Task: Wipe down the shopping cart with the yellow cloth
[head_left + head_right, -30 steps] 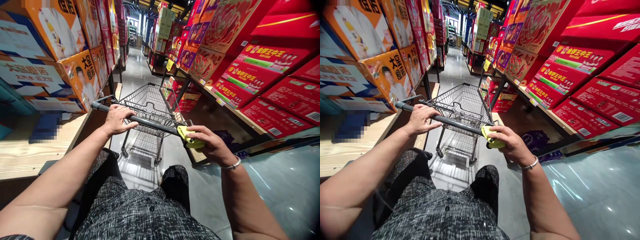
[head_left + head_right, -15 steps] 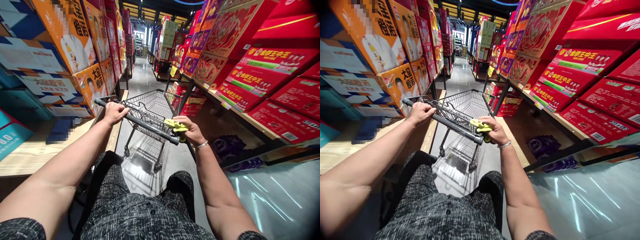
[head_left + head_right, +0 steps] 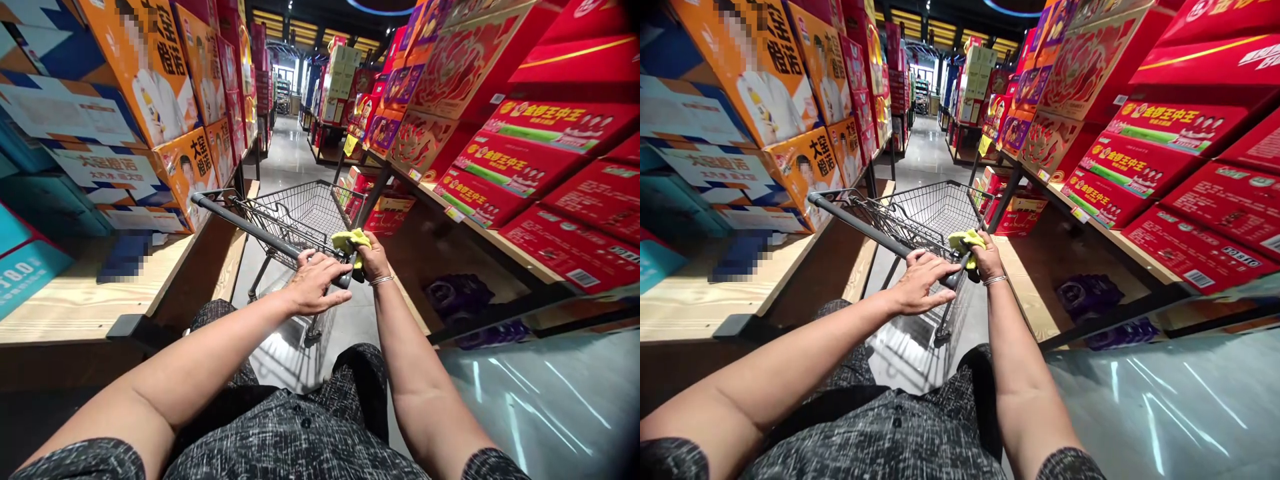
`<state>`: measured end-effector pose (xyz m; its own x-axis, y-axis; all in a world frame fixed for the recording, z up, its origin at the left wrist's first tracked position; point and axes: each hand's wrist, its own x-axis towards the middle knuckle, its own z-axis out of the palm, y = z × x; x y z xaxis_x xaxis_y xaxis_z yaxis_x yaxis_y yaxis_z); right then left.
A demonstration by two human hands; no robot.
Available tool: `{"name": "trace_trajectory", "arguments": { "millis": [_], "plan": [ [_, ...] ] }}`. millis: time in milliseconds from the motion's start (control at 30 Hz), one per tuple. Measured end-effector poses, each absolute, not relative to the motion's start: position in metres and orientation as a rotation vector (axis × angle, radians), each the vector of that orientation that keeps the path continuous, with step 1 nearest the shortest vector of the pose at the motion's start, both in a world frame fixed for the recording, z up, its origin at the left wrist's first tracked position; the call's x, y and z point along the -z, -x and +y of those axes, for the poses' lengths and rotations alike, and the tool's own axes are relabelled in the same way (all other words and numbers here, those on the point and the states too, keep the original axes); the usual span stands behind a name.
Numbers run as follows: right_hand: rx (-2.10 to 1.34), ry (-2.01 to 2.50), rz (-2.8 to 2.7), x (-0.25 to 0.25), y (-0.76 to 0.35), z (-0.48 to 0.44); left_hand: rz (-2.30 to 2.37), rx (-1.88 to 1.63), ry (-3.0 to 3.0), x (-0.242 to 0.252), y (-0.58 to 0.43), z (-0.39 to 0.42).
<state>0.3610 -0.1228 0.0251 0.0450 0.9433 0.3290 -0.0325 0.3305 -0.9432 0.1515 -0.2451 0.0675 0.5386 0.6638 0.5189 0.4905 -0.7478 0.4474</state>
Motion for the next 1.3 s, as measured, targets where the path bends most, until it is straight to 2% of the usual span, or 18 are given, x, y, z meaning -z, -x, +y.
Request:
{"name": "trace_trajectory", "arguments": {
  "millis": [267, 467, 633, 733, 967, 1100, 1200, 1300],
  "plan": [
    [-0.923, 0.848, -1.239, -0.019, -0.335, -0.139, 0.965, -1.105, -2.467, -0.067, -0.115, -0.234],
    [-0.993, 0.922, -1.154, -0.035, -0.294, -0.143, 0.972, -1.137, -2.381, -0.071, -0.082, -0.221],
    [-0.853, 0.91, -1.063, -0.055, -0.295, -0.141, 1.007, -1.031, -2.343, -0.079, -0.045, -0.201],
    [-0.849, 0.917, -1.224, -0.067, -0.319, -0.15, 1.125, -0.921, -2.298, -0.086, -0.022, -0.185],
    [-1.157, 1.014, -1.775, -0.083, -0.321, -0.136, 1.511, -0.845, -2.204, -0.099, -0.014, -0.171],
    [-1.014, 0.937, -2.035, -0.09, -0.284, -0.098, 1.668, -0.968, -2.196, -0.093, -0.026, -0.179],
    [-0.879, 0.973, -1.971, -0.086, -0.26, -0.079, 1.682, -1.041, -2.215, -0.086, -0.031, -0.181],
    [-0.902, 1.047, -1.88, -0.073, -0.243, -0.075, 1.669, -1.08, -2.245, -0.081, -0.034, -0.182]
  ]
}}
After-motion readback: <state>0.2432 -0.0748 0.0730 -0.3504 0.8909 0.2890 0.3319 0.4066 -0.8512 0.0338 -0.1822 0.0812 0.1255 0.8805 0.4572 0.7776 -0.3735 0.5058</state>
